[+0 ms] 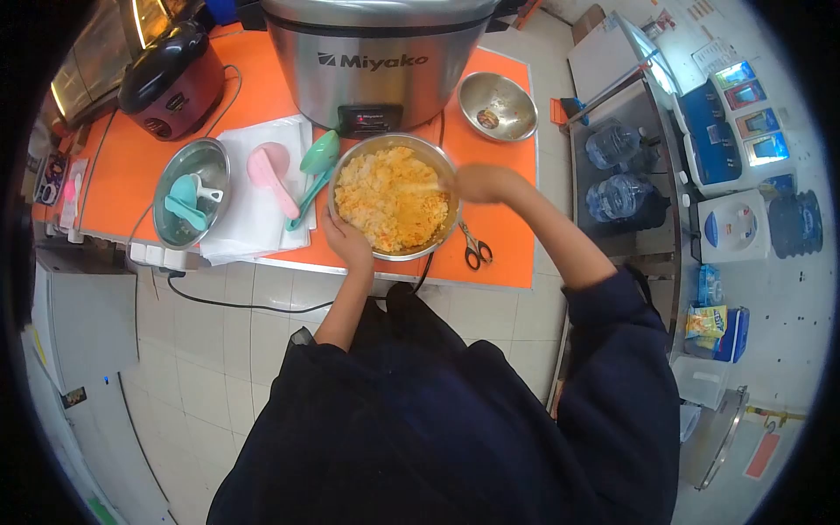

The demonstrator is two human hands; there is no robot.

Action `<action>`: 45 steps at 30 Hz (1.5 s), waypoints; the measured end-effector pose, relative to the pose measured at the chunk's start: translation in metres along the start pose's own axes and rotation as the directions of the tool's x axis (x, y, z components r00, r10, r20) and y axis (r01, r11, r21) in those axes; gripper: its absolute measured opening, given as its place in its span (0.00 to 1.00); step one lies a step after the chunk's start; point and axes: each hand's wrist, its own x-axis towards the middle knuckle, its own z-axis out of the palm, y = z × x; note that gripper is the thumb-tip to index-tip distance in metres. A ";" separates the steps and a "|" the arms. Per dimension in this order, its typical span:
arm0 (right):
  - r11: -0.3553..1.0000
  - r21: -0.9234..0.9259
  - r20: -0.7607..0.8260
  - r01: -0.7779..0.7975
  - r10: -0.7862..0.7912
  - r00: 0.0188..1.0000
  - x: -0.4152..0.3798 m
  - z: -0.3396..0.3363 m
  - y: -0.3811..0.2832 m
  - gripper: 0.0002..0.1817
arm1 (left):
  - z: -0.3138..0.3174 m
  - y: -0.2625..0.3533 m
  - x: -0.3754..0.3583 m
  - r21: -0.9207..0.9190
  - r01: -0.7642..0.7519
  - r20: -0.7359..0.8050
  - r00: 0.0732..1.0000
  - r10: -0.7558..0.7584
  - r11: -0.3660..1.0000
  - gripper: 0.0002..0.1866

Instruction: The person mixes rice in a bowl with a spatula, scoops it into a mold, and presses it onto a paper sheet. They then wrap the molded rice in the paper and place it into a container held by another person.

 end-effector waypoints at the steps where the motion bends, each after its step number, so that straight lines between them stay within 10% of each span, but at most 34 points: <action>1: 0.976 0.074 0.102 -0.204 0.196 0.975 0.004 -0.018 -0.014 0.31 | 0.000 0.002 -0.001 0.029 0.008 -0.013 1.000 -0.008 1.000 0.17; 4: 0.992 0.087 -0.063 0.088 -0.083 0.995 0.042 -0.006 -0.013 0.31 | -0.002 0.000 0.000 0.068 -0.010 -0.024 1.000 0.012 0.998 0.17; 13: 0.991 0.019 -0.449 -0.131 0.126 0.884 0.010 0.118 -0.072 0.18 | 0.002 0.007 -0.003 -0.008 0.081 -0.033 0.996 -0.081 0.997 0.17; 16: 0.956 -0.292 -0.396 0.005 -0.126 0.910 -0.008 0.113 -0.052 0.16 | 0.002 0.002 0.001 -0.027 0.064 -0.038 0.997 -0.065 0.998 0.17; 20: 0.957 -0.264 -0.236 -0.117 0.053 0.970 -0.030 0.045 -0.039 0.11 | 0.000 0.001 0.000 -0.038 0.048 -0.005 0.999 -0.049 0.998 0.17; 25: 0.808 -0.554 -0.483 -0.199 -0.118 0.868 0.002 0.021 -0.020 0.08 | -0.003 0.003 0.000 0.052 -0.005 0.013 1.000 0.004 0.999 0.17; 31: 0.937 -0.334 -0.387 0.104 -0.237 0.891 0.045 0.042 0.038 0.18 | -0.005 0.010 0.002 0.169 -0.065 0.064 0.996 0.055 0.983 0.18; 45: 0.790 -0.543 -0.358 0.283 -0.523 0.774 0.048 0.059 0.027 0.13 | -0.001 0.015 0.004 0.170 -0.091 0.072 0.994 0.080 0.981 0.18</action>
